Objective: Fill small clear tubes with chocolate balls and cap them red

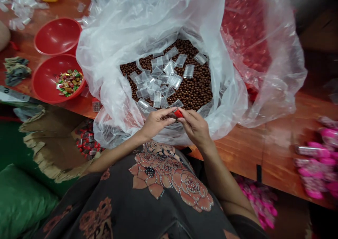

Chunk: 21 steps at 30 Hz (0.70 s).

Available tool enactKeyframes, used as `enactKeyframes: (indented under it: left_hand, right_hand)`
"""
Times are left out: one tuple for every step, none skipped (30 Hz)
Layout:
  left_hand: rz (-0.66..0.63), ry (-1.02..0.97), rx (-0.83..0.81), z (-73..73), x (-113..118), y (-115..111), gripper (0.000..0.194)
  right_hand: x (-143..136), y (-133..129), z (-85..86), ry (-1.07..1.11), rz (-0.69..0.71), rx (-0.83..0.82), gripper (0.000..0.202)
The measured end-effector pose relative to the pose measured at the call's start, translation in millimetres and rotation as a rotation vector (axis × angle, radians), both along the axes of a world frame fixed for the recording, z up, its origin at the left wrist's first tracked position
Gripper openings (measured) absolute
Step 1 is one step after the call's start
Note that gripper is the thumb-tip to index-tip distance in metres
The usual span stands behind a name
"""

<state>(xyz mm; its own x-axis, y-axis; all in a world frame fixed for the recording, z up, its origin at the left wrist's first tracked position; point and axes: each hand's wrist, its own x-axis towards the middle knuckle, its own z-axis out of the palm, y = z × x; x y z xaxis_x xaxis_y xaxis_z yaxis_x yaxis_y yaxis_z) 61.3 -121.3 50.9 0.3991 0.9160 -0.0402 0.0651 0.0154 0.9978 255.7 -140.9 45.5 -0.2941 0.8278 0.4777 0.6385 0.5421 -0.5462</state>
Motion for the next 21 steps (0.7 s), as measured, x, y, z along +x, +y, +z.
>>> enactKeyframes:
  left_hand:
    - [0.000,0.028,0.025,0.4,-1.2,0.4,0.044]
    - [0.003,0.055,0.050,1.0,-2.4,0.9,0.042]
    - [0.006,0.076,0.074,2.0,-3.6,1.5,0.040]
    - [0.009,0.089,0.096,3.3,-4.7,2.2,0.039]
    - [0.007,0.093,0.116,4.9,-5.6,2.8,0.037]
    - [-0.002,0.093,0.134,6.7,-6.1,3.4,0.036]
    - [-0.013,0.090,0.146,8.6,-6.3,3.8,0.034]
    - [-0.022,0.086,0.151,10.5,-6.1,4.1,0.033]
    - [-0.029,0.080,0.147,12.2,-5.6,4.2,0.032]
    - [-0.031,0.075,0.136,13.4,-5.0,4.2,0.032]
    - [-0.028,0.069,0.119,14.2,-4.4,4.1,0.032]
    - [-0.020,0.063,0.098,14.5,-4.0,4.0,0.032]
    - [-0.008,0.057,0.074,14.2,-3.6,3.9,0.032]
    - [0.006,0.052,0.049,13.5,-3.5,3.7,0.032]
    - [0.017,0.046,0.021,12.7,-3.4,3.4,0.032]
    - [0.025,0.037,-0.010,11.7,-3.4,2.9,0.033]
    - [0.029,0.026,-0.043,10.9,-3.1,2.3,0.034]
    - [0.028,0.011,-0.078,10.2,-2.7,1.6,0.034]
    - [0.023,-0.008,-0.116,9.5,-1.9,0.7,0.035]
    - [0.021,-0.032,-0.156,8.9,-0.8,-0.2,0.036]
    - [0.026,-0.059,-0.194,8.1,0.6,-1.0,0.036]
  right_hand:
    - [0.8,-0.6,-0.8,-0.003,0.003,0.007,0.047]
    - [1.5,-1.3,-1.7,-0.012,0.010,0.018,0.048]
    - [1.9,-2.2,-2.7,-0.024,0.022,0.030,0.050]
    - [1.8,-3.4,-3.5,-0.032,0.036,0.036,0.051]
    - [1.0,-4.7,-4.0,-0.026,0.046,0.032,0.052]
    - [-0.5,-6.2,-4.0,-0.002,0.045,0.015,0.052]
    - [-2.9,-7.9,-3.6,0.041,0.031,-0.014,0.051]
    - [-5.8,-9.7,-2.6,0.096,-0.001,-0.049,0.049]
    - [-9.2,-11.5,-1.4,0.151,-0.041,-0.084,0.047]
    - [-12.5,-13.2,-0.1,0.195,-0.082,-0.112,0.046]
    - [-15.4,-14.7,1.0,0.222,-0.119,-0.129,0.045]
    - [-17.6,-15.9,1.6,0.228,-0.145,-0.135,0.045]
    - [-18.9,-16.7,1.5,0.211,-0.155,-0.133,0.046]
    - [-19.1,-17.1,0.7,0.171,-0.147,-0.124,0.048]
    - [-18.5,-17.2,-0.9,0.112,-0.122,-0.110,0.052]
    - [-17.1,-16.8,-3.1,0.042,-0.087,-0.092,0.057]
    - [-15.3,-16.2,-5.5,-0.030,-0.053,-0.072,0.065]
    - [-13.5,-15.5,-7.9,-0.094,-0.026,-0.047,0.075]
    - [-11.8,-14.7,-10.0,-0.141,-0.011,-0.019,0.083]
    - [-10.6,-13.9,-11.6,-0.169,-0.007,0.006,0.088]
    - [-9.8,-13.1,-12.5,-0.181,-0.010,0.024,0.089]
